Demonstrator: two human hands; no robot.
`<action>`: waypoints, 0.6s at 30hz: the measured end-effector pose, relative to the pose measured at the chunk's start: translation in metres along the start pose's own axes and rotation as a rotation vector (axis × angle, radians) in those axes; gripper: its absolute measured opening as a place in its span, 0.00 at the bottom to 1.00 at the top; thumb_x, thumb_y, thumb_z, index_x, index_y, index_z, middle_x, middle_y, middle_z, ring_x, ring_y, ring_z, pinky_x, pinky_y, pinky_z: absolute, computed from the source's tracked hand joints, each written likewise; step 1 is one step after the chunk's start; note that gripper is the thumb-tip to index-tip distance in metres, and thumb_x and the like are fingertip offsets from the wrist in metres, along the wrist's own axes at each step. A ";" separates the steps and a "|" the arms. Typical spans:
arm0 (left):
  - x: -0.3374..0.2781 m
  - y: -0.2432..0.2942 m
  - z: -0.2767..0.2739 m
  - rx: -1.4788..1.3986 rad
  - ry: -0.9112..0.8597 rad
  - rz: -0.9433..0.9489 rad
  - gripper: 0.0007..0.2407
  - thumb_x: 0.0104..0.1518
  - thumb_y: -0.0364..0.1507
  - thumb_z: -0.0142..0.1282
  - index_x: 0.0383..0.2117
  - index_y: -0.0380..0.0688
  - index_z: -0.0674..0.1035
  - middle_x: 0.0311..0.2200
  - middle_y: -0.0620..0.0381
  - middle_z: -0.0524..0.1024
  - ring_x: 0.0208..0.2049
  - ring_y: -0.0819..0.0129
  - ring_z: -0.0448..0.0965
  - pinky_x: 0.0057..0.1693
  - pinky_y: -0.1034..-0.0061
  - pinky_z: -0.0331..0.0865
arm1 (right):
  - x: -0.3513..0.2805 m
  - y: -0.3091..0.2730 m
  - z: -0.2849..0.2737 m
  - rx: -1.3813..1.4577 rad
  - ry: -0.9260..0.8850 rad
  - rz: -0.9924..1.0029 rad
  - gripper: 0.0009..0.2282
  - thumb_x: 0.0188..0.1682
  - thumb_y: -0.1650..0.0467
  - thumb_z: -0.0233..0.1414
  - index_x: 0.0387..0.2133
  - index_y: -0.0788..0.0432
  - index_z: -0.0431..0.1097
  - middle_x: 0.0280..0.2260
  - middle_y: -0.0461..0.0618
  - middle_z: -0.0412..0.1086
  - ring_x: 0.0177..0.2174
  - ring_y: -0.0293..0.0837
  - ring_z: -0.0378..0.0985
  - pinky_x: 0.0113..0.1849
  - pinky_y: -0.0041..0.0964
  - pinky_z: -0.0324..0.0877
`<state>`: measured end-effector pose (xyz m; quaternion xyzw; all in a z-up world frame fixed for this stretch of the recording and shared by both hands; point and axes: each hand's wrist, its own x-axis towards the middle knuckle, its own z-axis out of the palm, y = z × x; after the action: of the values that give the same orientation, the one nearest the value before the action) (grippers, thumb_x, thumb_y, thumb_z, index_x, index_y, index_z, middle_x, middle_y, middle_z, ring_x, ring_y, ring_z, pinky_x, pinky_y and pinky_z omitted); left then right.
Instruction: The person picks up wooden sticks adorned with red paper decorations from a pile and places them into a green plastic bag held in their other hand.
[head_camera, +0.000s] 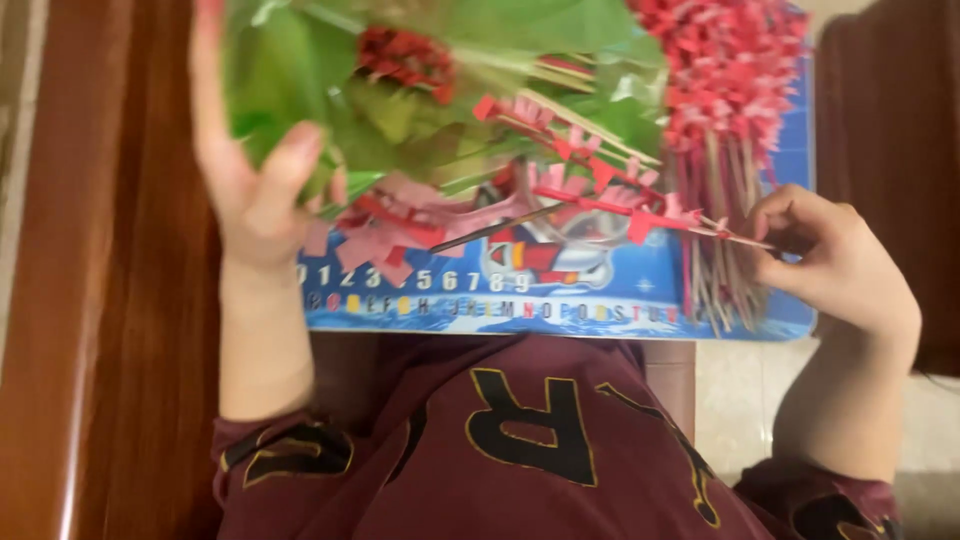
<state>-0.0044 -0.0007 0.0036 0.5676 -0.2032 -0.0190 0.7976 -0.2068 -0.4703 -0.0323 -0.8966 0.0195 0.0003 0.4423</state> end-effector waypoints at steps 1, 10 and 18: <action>0.000 0.001 -0.001 0.010 0.021 0.001 0.37 0.62 0.24 0.54 0.78 0.44 0.49 0.56 0.45 0.69 0.23 0.69 0.73 0.26 0.78 0.68 | 0.009 -0.005 0.003 0.004 -0.020 -0.011 0.11 0.41 0.80 0.59 0.36 0.63 0.67 0.32 0.48 0.74 0.33 0.33 0.75 0.38 0.28 0.73; -0.002 0.001 -0.005 0.041 -0.100 -0.008 0.36 0.64 0.24 0.55 0.75 0.43 0.45 0.51 0.47 0.71 0.25 0.72 0.72 0.29 0.79 0.69 | 0.095 -0.082 0.044 -0.009 -0.196 0.185 0.08 0.48 0.76 0.54 0.39 0.63 0.67 0.23 0.48 0.74 0.18 0.36 0.75 0.22 0.32 0.71; -0.001 0.005 -0.004 0.024 -0.153 0.048 0.37 0.65 0.26 0.56 0.74 0.43 0.43 0.54 0.47 0.69 0.27 0.70 0.74 0.30 0.80 0.68 | 0.157 -0.116 0.072 -0.130 -0.271 0.171 0.10 0.57 0.66 0.50 0.37 0.61 0.72 0.19 0.48 0.74 0.14 0.37 0.71 0.19 0.33 0.67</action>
<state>-0.0049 0.0045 0.0068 0.5690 -0.2773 -0.0408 0.7731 -0.0447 -0.3484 0.0129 -0.9102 0.0358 0.1603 0.3801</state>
